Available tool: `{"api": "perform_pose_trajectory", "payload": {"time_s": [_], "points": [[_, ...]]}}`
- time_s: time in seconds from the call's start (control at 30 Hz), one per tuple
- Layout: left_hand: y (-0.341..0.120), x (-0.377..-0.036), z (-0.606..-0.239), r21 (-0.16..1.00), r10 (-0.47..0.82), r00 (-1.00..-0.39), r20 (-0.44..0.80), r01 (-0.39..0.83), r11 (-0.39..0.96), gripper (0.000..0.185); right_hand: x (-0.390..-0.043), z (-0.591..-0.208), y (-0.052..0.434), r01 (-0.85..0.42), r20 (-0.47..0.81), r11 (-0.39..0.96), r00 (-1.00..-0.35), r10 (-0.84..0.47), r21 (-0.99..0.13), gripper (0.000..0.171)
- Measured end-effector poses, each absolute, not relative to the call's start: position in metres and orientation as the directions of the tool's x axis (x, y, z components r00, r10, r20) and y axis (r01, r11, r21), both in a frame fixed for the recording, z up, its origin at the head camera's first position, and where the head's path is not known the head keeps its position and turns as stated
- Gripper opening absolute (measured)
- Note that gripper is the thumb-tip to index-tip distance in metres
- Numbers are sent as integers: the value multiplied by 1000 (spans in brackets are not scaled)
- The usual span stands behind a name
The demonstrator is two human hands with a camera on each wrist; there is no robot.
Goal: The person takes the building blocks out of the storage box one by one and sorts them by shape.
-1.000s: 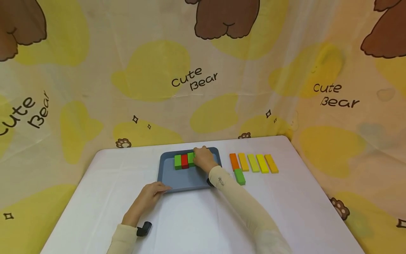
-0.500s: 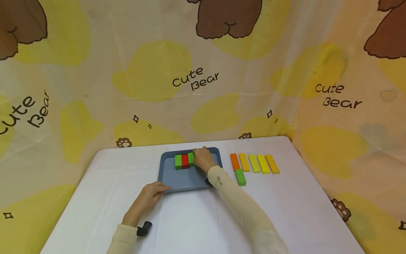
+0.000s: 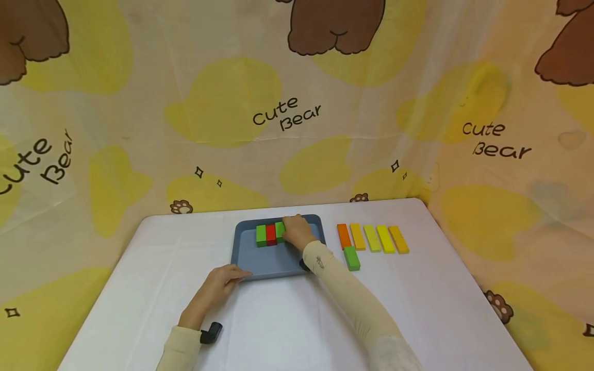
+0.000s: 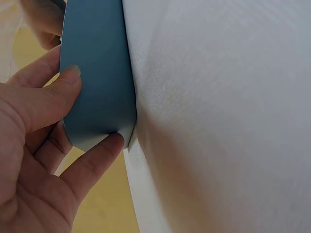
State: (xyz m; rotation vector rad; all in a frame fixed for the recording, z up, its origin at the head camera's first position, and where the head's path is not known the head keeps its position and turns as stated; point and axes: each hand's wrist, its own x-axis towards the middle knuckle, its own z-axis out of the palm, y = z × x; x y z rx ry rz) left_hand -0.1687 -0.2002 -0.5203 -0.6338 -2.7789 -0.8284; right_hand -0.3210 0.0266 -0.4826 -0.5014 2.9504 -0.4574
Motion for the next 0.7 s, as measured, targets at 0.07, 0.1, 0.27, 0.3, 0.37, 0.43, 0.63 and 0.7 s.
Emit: {"api": "perform_pose_trajectory", "payload": {"time_s": [0.07, 0.1, 0.27, 0.3, 0.37, 0.43, 0.63, 0.7], "points": [[-200, -169, -521, 482, 350, -894, 280, 446, 754, 21, -323, -483, 27, -307, -61, 899, -938, -341, -311, 36], [-200, -169, -521, 485, 348, -896, 277, 443, 754, 22, -323, -483, 27, -307, -62, 900, -938, -342, -310, 37], [-200, -170, -521, 492, 341, -902, 264, 431, 757, 22, -325, -485, 29, -304, -62, 900, -939, -339, -312, 38], [-200, -170, -521, 492, 342, -902, 263, 430, 757, 22, -325, -485, 29, -303, -61, 901, -939, -337, -310, 38], [-199, -170, -521, 489, 341, -901, 267, 432, 758, 22, -324, -484, 31, -301, -52, 902, -942, -332, -310, 39], [-199, -170, -521, 485, 344, -898, 274, 438, 757, 21, -323, -483, 32, -292, -53, 902, -944, -324, -318, 42], [-199, -171, -522, 479, 354, -891, 286, 452, 752, 22, -314, -474, 37, -288, -48, 895, -945, -322, -342, 47], [-200, -171, -522, 477, 354, -890, 287, 453, 753, 22, -311, -471, 39, -289, -40, 888, -945, -324, -358, 48]]}}
